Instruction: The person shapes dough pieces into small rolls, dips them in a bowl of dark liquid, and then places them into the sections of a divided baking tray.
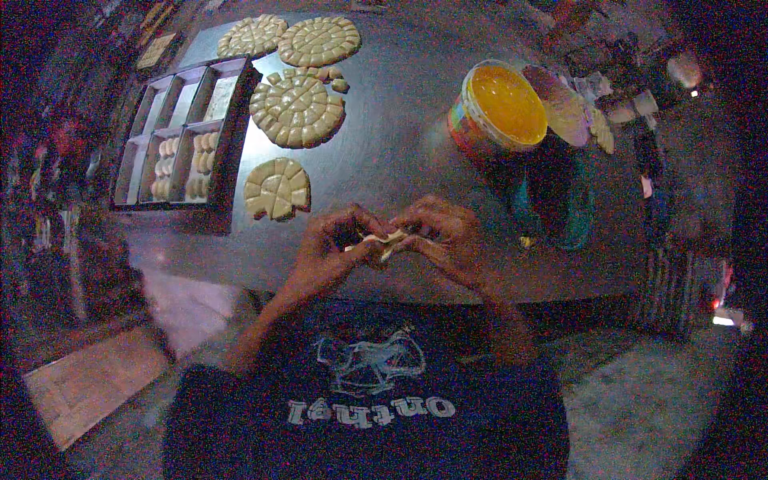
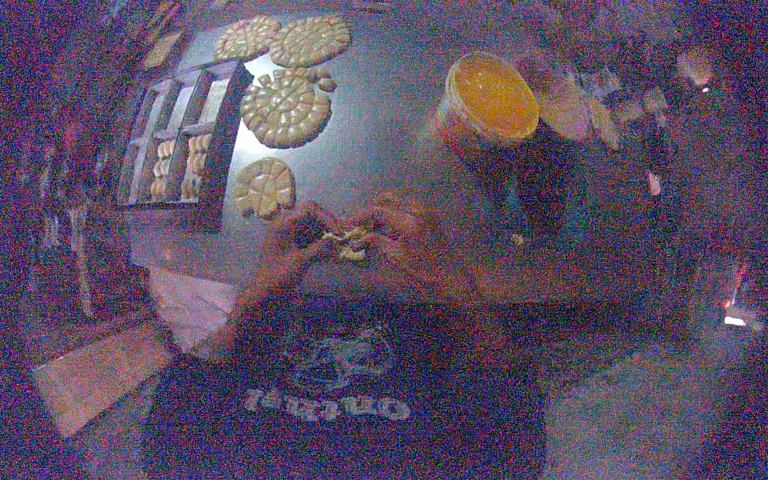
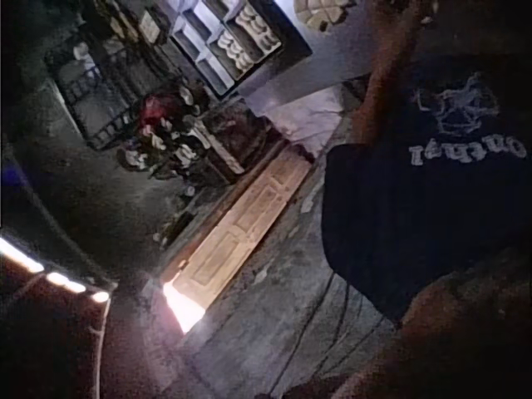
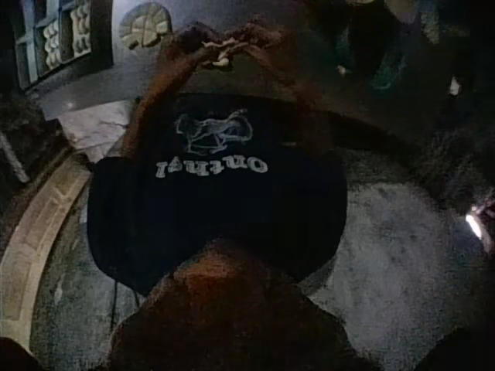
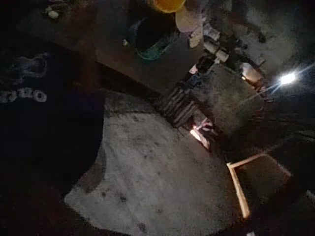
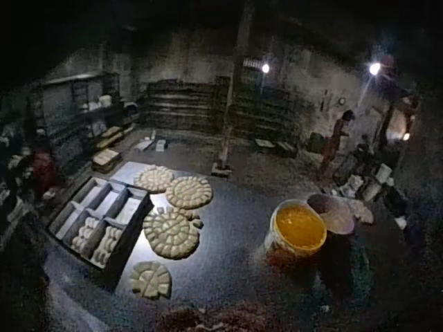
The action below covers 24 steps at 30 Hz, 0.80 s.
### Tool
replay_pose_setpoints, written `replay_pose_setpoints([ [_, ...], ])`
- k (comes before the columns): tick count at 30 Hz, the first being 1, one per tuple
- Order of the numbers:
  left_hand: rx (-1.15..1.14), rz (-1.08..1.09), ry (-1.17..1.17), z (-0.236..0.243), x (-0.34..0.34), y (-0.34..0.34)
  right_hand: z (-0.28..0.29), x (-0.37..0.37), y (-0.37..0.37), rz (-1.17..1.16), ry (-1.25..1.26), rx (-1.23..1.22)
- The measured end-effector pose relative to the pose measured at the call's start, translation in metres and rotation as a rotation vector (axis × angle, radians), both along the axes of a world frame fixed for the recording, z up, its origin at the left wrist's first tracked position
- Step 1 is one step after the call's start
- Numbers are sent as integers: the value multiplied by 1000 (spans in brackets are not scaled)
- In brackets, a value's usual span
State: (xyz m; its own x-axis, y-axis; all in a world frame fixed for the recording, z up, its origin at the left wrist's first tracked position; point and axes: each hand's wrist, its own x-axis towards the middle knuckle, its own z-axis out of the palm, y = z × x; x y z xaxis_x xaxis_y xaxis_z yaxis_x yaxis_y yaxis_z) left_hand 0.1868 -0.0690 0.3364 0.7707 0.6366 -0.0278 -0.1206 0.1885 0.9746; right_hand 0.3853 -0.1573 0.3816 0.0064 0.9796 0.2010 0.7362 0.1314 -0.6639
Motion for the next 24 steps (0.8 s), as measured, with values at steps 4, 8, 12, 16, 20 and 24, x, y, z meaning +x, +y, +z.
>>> replay_pose_setpoints([
  [4, 214, 106, 66, 0, 5, 1, -2, 8, -1, 75, 6, 163],
  [8, -552, -12, -110, -52, 13, -8, -10, -3, 2, 90, -121, 340],
  [12, -899, 107, -197, -25, 13, -19, -23, -26, -5, -3, -272, 297],
  [16, -854, 133, -227, -34, 13, -20, -28, -48, -10, -63, -333, 330],
  [20, -608, 203, -72, -24, 10, -22, -10, -54, -6, -155, -398, 339],
  [24, -401, 108, -49, 1, 3, -15, 1, -54, -2, -404, 278, 28],
])
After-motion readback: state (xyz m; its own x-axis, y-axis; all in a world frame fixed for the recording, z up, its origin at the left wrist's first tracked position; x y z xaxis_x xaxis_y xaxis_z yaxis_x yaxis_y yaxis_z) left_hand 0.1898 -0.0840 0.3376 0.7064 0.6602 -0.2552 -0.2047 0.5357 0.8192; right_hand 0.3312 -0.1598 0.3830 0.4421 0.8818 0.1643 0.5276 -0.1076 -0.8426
